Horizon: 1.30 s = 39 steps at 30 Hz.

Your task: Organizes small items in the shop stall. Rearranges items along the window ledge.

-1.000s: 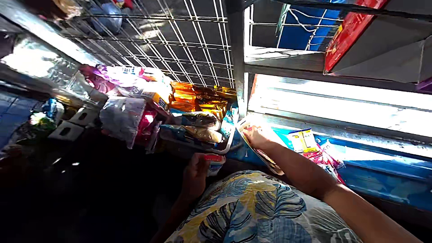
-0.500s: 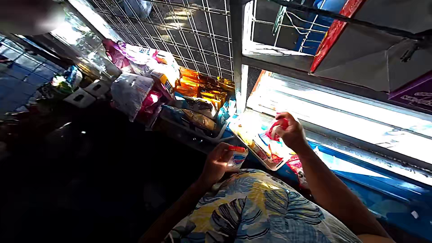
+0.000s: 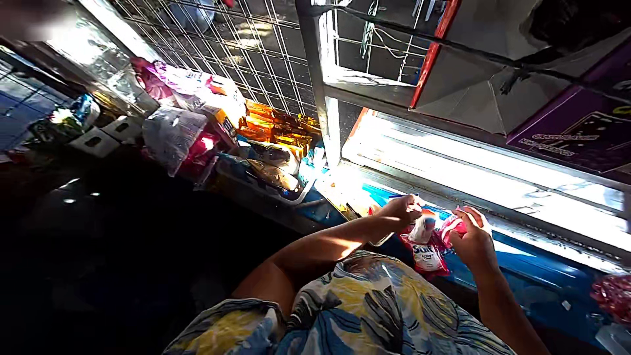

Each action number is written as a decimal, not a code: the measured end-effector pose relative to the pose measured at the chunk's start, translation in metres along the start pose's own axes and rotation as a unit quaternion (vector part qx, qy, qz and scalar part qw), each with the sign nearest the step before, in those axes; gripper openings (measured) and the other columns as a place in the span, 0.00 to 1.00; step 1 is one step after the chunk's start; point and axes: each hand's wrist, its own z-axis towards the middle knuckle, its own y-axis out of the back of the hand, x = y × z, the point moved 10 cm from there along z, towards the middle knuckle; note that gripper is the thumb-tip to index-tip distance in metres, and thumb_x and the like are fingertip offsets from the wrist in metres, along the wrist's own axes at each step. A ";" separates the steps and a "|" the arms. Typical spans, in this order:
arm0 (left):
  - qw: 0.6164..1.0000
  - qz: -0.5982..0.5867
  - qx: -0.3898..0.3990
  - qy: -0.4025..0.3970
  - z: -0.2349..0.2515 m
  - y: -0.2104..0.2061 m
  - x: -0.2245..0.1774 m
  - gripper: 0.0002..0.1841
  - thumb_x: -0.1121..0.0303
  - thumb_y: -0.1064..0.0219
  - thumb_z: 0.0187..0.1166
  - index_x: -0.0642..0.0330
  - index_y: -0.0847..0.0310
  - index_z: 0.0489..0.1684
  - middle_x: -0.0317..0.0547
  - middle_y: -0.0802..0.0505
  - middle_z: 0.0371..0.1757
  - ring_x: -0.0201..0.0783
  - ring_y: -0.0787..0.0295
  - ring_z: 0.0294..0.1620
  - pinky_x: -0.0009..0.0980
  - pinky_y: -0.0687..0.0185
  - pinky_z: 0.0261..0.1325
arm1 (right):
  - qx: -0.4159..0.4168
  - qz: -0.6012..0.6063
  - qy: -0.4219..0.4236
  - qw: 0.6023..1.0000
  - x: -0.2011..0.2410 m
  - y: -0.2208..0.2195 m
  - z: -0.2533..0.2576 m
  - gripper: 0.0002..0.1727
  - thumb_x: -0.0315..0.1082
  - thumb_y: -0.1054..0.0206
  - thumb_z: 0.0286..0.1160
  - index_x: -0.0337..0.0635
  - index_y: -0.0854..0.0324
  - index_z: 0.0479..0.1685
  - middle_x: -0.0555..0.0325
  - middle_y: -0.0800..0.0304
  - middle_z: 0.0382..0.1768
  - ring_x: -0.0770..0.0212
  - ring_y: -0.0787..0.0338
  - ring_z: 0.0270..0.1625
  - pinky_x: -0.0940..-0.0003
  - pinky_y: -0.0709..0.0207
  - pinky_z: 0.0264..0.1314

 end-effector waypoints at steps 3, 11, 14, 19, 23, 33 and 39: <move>0.979 0.169 -0.010 -0.118 -0.030 0.055 0.005 0.17 0.82 0.40 0.80 0.68 0.18 0.65 0.57 0.10 0.63 0.48 0.11 0.62 0.46 0.15 0.65 | -0.060 0.005 0.099 0.993 0.045 0.011 -0.007 0.23 0.31 0.32 0.70 0.36 0.16 0.67 0.30 0.29 0.81 0.27 0.30 0.82 0.31 0.34 0.80; 0.801 0.516 0.155 0.261 -0.092 0.123 0.084 0.16 0.70 0.38 0.82 0.64 0.16 0.64 0.61 0.09 0.60 0.60 0.16 0.67 0.58 0.32 0.75 | 0.451 -0.048 0.119 0.883 0.173 -0.169 -0.004 0.38 0.48 0.36 0.81 0.52 0.39 0.92 0.38 0.38 0.88 0.37 0.22 0.78 0.36 0.27 0.75; 0.812 0.532 0.110 0.213 -0.086 0.129 0.107 0.14 0.73 0.40 0.82 0.57 0.09 0.56 0.55 0.06 0.55 0.57 0.12 0.63 0.58 0.24 0.69 | 0.497 -0.075 0.121 0.856 0.181 -0.195 -0.005 0.42 0.53 0.32 0.76 0.58 0.41 0.92 0.36 0.54 0.93 0.33 0.21 0.75 0.34 0.25 0.70; 0.857 0.473 0.072 0.191 -0.088 0.146 0.129 0.12 0.61 0.38 0.87 0.49 0.07 0.50 0.51 0.05 0.52 0.55 0.11 0.62 0.62 0.21 0.64 | 0.490 0.000 0.090 0.867 0.158 -0.217 -0.008 0.44 0.65 0.32 0.74 0.47 0.32 0.86 0.43 0.46 0.92 0.40 0.36 0.89 0.35 0.37 0.84; 0.892 0.432 -0.007 0.130 -0.082 0.157 0.101 0.12 0.60 0.36 0.86 0.51 0.06 0.49 0.53 0.05 0.48 0.56 0.10 0.58 0.62 0.21 0.64 | 0.426 0.174 0.104 0.882 0.157 -0.197 -0.002 0.24 0.49 0.30 0.79 0.37 0.12 0.59 0.44 0.16 0.71 0.50 0.16 0.72 0.47 0.27 0.77; 0.886 0.463 -0.002 0.021 -0.038 0.093 0.027 0.11 0.64 0.36 0.84 0.61 0.10 0.42 0.57 0.07 0.38 0.60 0.10 0.51 0.75 0.38 0.72 | 0.309 0.420 -0.023 0.853 0.124 -0.149 -0.011 0.29 0.40 0.21 0.70 0.34 0.24 0.67 0.47 0.12 0.58 0.68 0.09 0.43 0.69 0.14 0.52; 0.899 0.434 0.051 -0.028 -0.025 0.025 0.003 0.14 0.61 0.36 0.85 0.62 0.11 0.39 0.55 0.07 0.37 0.54 0.09 0.47 0.56 0.20 0.53 | 0.241 0.380 0.034 0.892 0.117 -0.141 -0.014 0.32 0.34 0.29 0.78 0.29 0.31 0.79 0.44 0.12 0.66 0.62 0.11 0.68 0.64 0.21 0.76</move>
